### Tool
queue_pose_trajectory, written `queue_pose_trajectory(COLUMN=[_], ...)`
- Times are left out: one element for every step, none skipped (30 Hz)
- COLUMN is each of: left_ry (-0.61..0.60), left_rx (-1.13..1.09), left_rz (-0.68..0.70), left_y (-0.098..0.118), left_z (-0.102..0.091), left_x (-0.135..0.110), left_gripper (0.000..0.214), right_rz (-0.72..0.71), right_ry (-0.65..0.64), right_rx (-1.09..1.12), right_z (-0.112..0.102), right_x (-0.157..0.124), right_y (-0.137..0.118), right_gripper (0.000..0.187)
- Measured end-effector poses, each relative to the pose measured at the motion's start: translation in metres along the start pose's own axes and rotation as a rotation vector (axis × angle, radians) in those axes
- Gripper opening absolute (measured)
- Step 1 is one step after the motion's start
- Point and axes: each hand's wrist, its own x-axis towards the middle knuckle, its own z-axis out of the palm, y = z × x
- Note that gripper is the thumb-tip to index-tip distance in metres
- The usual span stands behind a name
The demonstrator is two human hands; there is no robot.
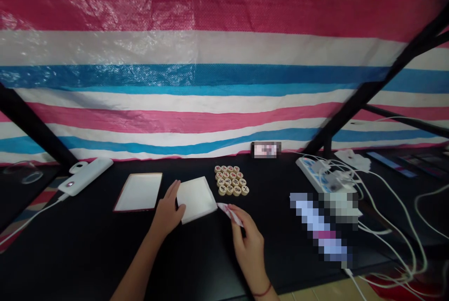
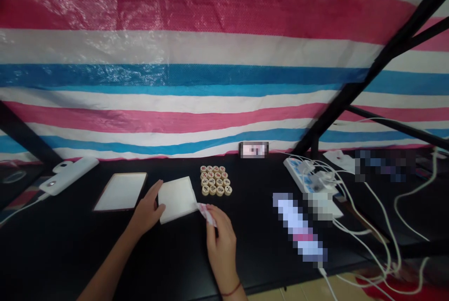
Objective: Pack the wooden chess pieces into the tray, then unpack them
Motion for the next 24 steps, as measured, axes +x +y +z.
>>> queue_pose_trajectory(left_ry=[-0.023,-0.050,-0.082,-0.114,-0.140,-0.156,-0.161,-0.160,-0.153,-0.144,-0.134,-0.121,-0.104,-0.084,-0.061,-0.041,-0.022,-0.008,0.002,0.009,0.011,0.011,0.008,0.002], left_rx=[0.001,-0.002,-0.007,-0.014,-0.020,-0.024,-0.028,-0.031,-0.035,-0.040,-0.047,-0.057,-0.070,-0.087,-0.107,-0.128,-0.149,-0.166,-0.177,-0.182,-0.181,-0.178,-0.173,-0.168], left_rz=[0.012,0.025,0.039,0.056,0.075,0.097,0.116,0.129,0.135,0.135,0.133,0.127,0.120,0.113,0.106,0.103,0.103,0.106,0.111,0.117,0.121,0.123,0.124,0.125], left_y=[0.001,0.003,0.004,0.006,0.007,0.008,0.009,0.009,0.009,0.009,0.009,0.010,0.010,0.010,0.010,0.010,0.010,0.010,0.010,0.010,0.009,0.009,0.009,0.009], left_z=[-0.001,-0.003,-0.003,-0.004,-0.004,-0.004,-0.004,-0.004,-0.004,-0.004,-0.003,-0.003,-0.002,-0.001,-0.001,0.000,0.001,0.002,0.003,0.004,0.004,0.004,0.004,0.004], left_x=[-0.001,-0.001,-0.002,-0.002,-0.002,-0.002,-0.002,-0.002,-0.002,-0.002,-0.001,-0.001,-0.001,0.000,0.000,0.000,0.001,0.001,0.001,0.002,0.002,0.003,0.003,0.003], left_gripper=[0.068,0.068,0.068,0.069,0.069,0.069,0.068,0.066,0.063,0.059,0.054,0.048,0.043,0.039,0.036,0.035,0.034,0.033,0.033,0.032,0.032,0.032,0.032,0.032], right_rz=[-0.072,-0.140,-0.196,-0.235,-0.256,-0.261,-0.250,-0.228,-0.200,-0.169,-0.142,-0.123,-0.115,-0.116,-0.123,-0.132,-0.140,-0.142,-0.142,-0.140,-0.138,-0.139,-0.142,-0.148], right_ry=[-0.018,-0.044,-0.082,-0.126,-0.175,-0.222,-0.265,-0.302,-0.335,-0.361,-0.387,-0.414,-0.442,-0.467,-0.487,-0.503,-0.513,-0.515,-0.513,-0.513,-0.515,-0.519,-0.523,-0.527], right_rx=[-0.003,-0.014,-0.034,-0.061,-0.089,-0.114,-0.133,-0.142,-0.142,-0.135,-0.123,-0.111,-0.099,-0.089,-0.081,-0.078,-0.078,-0.083,-0.091,-0.103,-0.114,-0.122,-0.127,-0.129], right_z=[0.006,0.011,0.018,0.023,0.028,0.033,0.036,0.038,0.038,0.038,0.037,0.036,0.035,0.034,0.033,0.033,0.033,0.033,0.034,0.034,0.035,0.035,0.036,0.036], right_x=[0.003,0.007,0.010,0.012,0.014,0.014,0.014,0.014,0.013,0.012,0.011,0.011,0.010,0.010,0.010,0.010,0.010,0.010,0.009,0.009,0.008,0.008,0.007,0.007], right_y=[-0.006,-0.010,-0.014,-0.017,-0.018,-0.019,-0.019,-0.019,-0.019,-0.019,-0.020,-0.020,-0.021,-0.022,-0.023,-0.023,-0.023,-0.023,-0.023,-0.022,-0.022,-0.021,-0.021,-0.021], right_gripper=[0.028,0.030,0.032,0.034,0.036,0.036,0.035,0.034,0.032,0.029,0.025,0.021,0.019,0.021,0.024,0.028,0.029,0.030,0.030,0.030,0.030,0.030,0.029,0.028])
